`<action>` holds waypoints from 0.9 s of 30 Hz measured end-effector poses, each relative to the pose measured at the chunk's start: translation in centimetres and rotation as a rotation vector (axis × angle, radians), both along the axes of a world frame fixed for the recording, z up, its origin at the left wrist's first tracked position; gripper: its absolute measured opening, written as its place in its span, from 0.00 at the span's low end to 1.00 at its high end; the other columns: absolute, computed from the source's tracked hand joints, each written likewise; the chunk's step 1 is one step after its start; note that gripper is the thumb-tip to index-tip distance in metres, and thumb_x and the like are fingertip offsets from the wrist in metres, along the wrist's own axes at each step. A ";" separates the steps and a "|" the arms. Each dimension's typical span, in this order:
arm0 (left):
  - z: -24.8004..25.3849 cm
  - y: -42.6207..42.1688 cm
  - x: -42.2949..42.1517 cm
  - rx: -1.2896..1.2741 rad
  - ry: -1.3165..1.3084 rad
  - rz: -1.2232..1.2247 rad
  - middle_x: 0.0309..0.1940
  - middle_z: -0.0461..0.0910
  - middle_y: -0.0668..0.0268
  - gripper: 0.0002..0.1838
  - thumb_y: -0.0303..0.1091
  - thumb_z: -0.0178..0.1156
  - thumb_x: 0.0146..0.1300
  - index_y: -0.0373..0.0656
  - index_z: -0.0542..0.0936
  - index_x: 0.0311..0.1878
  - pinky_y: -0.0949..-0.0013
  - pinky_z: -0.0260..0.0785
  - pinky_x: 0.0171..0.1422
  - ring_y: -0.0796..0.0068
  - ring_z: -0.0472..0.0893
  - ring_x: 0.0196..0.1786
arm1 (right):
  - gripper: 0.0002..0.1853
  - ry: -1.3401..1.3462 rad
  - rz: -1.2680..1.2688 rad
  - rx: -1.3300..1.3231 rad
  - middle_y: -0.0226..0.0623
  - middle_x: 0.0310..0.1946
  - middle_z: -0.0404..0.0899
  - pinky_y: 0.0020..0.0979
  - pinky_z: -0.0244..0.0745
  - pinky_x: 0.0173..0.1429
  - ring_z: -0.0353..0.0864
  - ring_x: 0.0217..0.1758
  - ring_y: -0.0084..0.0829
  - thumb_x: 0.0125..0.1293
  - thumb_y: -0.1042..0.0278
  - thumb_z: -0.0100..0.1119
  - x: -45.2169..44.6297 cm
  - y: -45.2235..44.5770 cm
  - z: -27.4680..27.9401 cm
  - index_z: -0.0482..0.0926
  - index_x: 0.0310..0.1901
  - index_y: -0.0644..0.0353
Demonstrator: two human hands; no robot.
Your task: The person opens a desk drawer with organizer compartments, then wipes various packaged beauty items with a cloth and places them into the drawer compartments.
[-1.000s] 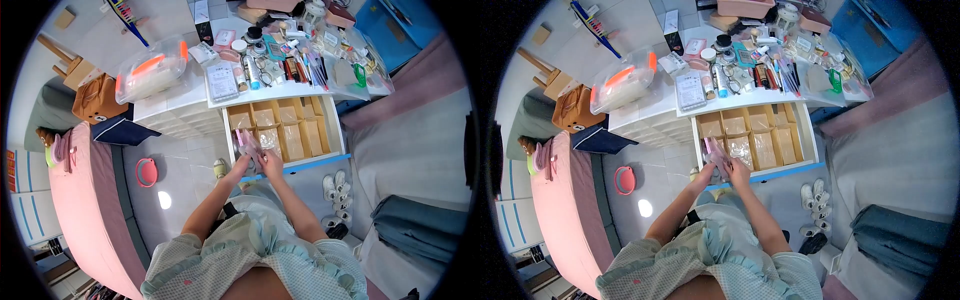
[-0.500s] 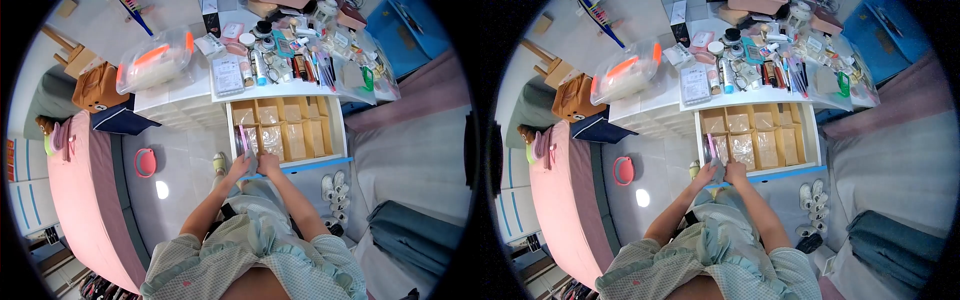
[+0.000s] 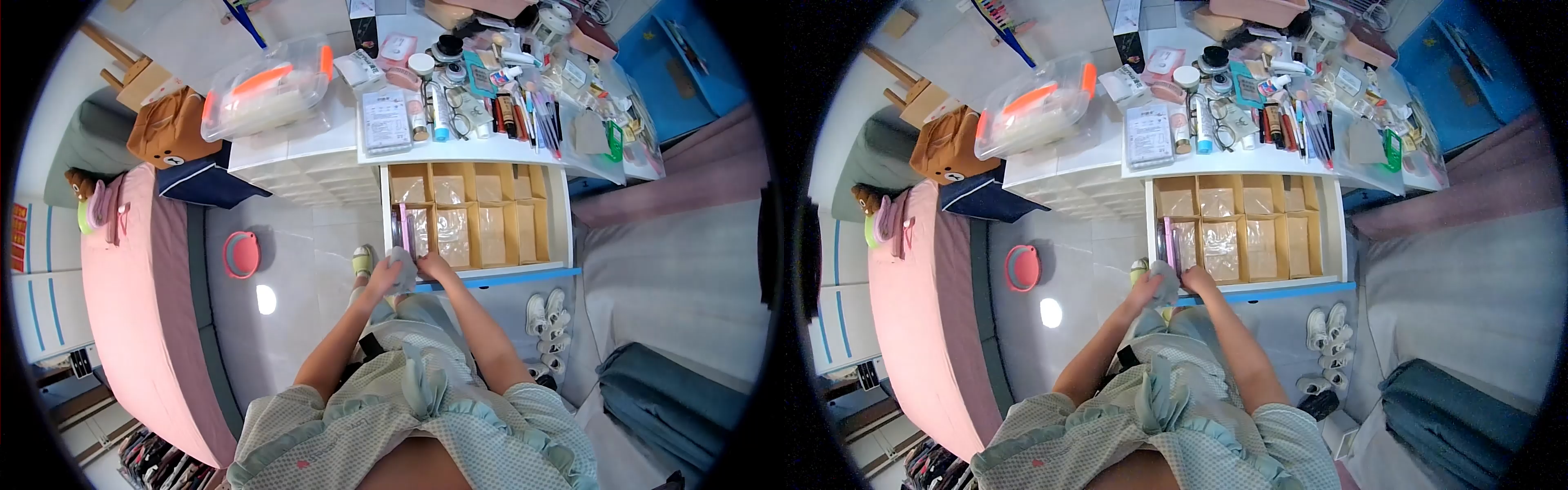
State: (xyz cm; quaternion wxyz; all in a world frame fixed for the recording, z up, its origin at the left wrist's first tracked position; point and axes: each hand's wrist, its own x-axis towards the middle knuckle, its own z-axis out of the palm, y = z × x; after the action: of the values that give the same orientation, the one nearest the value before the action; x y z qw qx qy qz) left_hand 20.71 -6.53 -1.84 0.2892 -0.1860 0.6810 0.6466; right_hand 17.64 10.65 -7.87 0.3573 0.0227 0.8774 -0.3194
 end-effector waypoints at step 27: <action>12.9 -4.0 -10.2 0.881 -0.086 0.226 0.55 0.69 0.62 0.27 0.54 0.40 0.66 0.44 0.63 0.60 0.60 0.61 0.63 0.67 0.70 0.58 | 0.11 0.983 -0.354 -0.287 0.35 0.37 0.75 0.34 0.70 0.42 0.74 0.38 0.39 0.48 0.69 0.63 -6.9 -7.5 21.5 0.76 0.35 0.60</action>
State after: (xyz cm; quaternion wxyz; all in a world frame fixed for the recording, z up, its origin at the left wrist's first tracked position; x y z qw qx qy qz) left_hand 10.55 -10.50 11.01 0.2965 -0.1452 0.3038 0.8937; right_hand 10.70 3.16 13.60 -0.1549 -0.0310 0.8716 -0.4641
